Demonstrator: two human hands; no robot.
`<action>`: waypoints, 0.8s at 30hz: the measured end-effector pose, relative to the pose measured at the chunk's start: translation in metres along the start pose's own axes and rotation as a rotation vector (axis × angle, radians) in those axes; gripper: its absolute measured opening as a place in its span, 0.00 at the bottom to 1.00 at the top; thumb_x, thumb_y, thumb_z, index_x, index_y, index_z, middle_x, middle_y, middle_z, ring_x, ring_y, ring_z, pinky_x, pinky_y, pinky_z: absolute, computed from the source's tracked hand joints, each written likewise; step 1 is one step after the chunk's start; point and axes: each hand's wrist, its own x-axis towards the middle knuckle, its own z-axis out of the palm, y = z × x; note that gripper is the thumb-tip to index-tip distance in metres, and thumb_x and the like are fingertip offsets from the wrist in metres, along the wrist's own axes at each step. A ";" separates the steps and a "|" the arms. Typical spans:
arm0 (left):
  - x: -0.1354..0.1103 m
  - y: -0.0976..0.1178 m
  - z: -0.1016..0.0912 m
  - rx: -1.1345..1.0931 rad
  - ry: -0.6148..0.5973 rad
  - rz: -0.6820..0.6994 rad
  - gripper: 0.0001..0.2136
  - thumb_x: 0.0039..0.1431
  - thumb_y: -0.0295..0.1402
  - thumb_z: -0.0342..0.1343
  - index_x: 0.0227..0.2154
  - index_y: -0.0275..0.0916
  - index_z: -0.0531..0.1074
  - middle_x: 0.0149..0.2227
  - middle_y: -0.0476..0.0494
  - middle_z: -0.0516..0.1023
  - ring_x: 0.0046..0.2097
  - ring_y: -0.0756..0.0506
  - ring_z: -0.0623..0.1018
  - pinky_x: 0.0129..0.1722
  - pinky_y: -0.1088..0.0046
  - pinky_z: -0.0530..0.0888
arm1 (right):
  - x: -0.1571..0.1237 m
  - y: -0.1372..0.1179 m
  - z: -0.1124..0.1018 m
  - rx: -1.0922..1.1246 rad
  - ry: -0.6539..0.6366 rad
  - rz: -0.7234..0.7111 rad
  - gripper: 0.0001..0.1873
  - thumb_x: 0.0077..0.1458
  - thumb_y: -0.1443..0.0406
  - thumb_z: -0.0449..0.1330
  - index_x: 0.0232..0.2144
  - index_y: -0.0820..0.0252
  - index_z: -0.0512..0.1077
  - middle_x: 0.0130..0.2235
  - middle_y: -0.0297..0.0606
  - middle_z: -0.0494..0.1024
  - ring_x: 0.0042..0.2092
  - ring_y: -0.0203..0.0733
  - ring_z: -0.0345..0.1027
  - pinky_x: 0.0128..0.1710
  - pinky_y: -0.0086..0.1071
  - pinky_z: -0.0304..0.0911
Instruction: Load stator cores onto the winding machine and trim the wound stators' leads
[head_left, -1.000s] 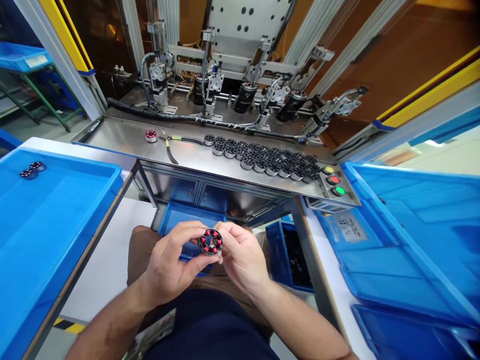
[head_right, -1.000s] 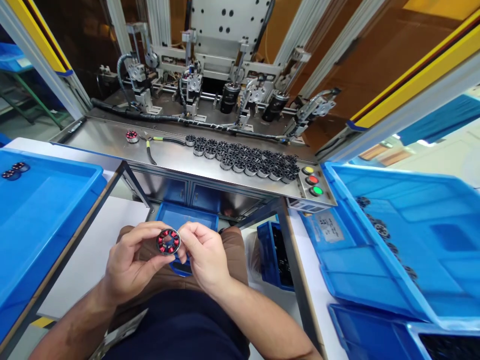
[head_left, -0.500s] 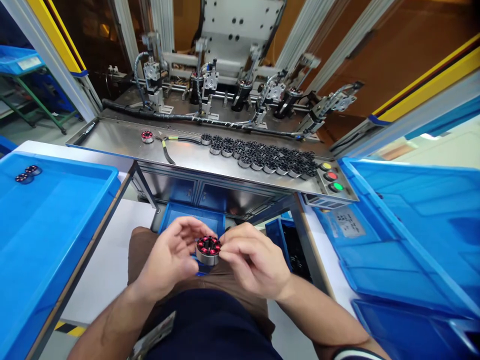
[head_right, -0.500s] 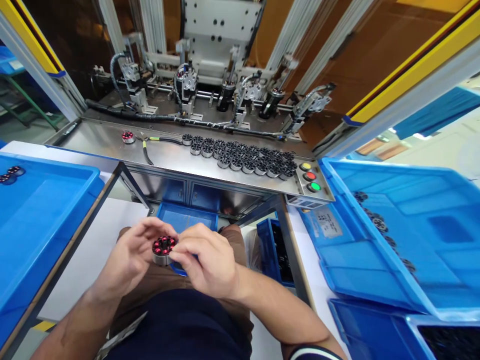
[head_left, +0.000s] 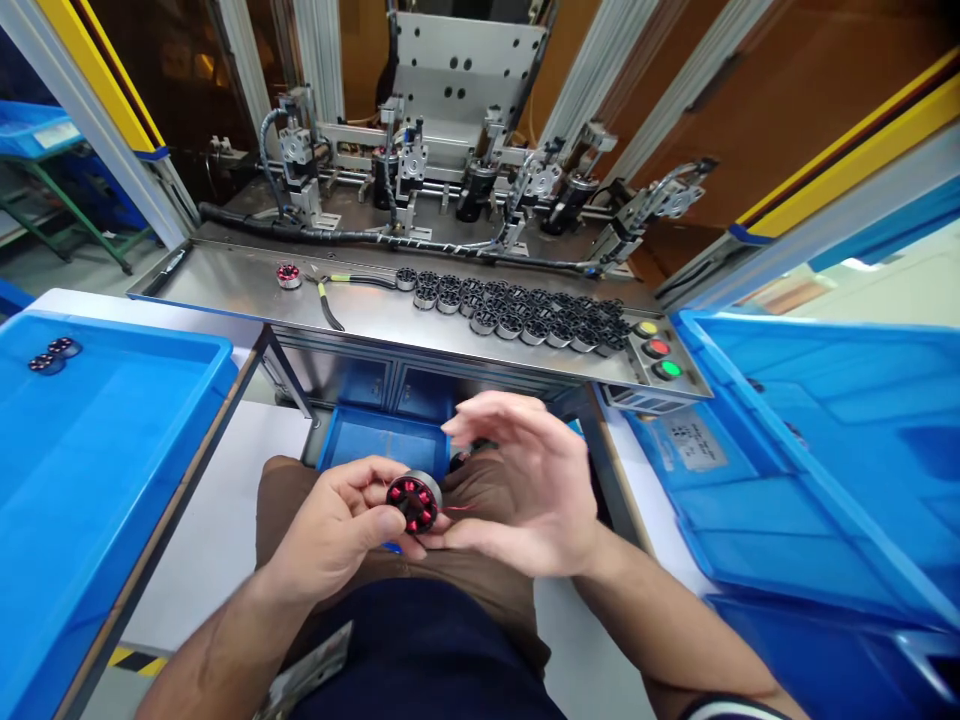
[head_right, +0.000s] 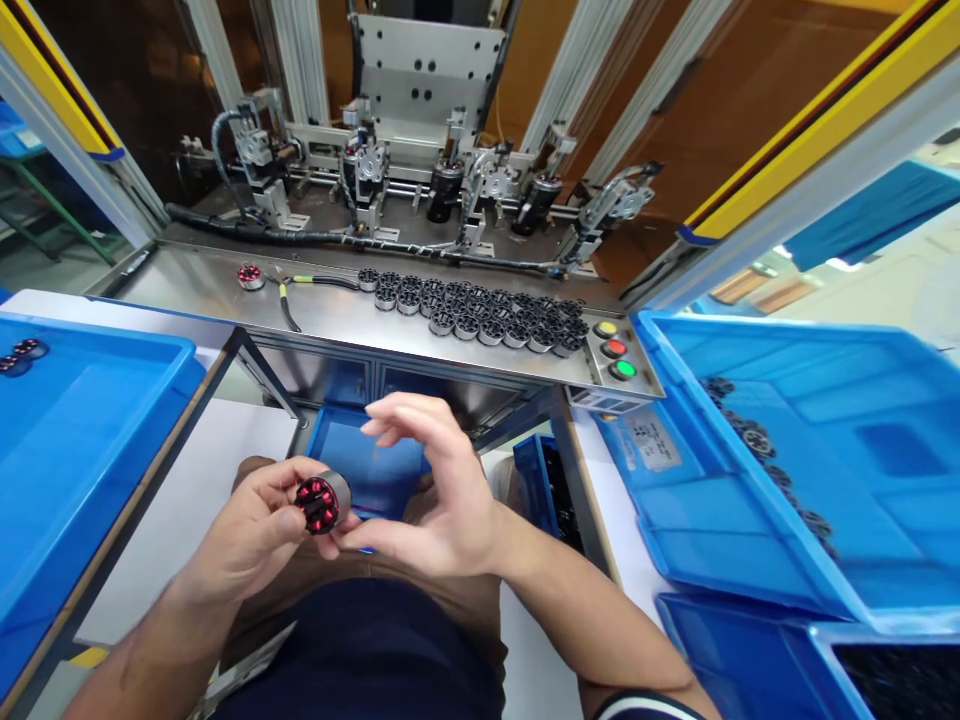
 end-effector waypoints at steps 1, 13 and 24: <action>0.000 0.000 0.000 0.003 -0.004 0.011 0.15 0.49 0.39 0.71 0.37 0.36 0.79 0.31 0.43 0.83 0.31 0.47 0.83 0.30 0.77 0.80 | 0.001 0.002 0.000 0.029 -0.029 0.005 0.42 0.47 0.59 0.74 0.61 0.52 0.62 0.51 0.48 0.73 0.47 0.49 0.72 0.42 0.45 0.75; 0.000 -0.003 -0.001 -0.011 0.018 0.042 0.14 0.51 0.35 0.71 0.38 0.37 0.77 0.30 0.45 0.84 0.32 0.47 0.84 0.31 0.78 0.80 | 0.007 -0.013 0.007 -0.123 -0.058 -0.108 0.06 0.57 0.72 0.64 0.38 0.60 0.77 0.35 0.40 0.76 0.34 0.37 0.72 0.32 0.32 0.73; 0.004 -0.004 -0.003 -0.046 0.011 0.364 0.21 0.48 0.41 0.72 0.44 0.43 0.75 0.48 0.44 0.80 0.55 0.42 0.78 0.55 0.66 0.75 | 0.012 -0.024 0.012 -0.095 -0.033 0.033 0.07 0.58 0.75 0.59 0.34 0.60 0.74 0.29 0.38 0.77 0.31 0.38 0.73 0.30 0.31 0.72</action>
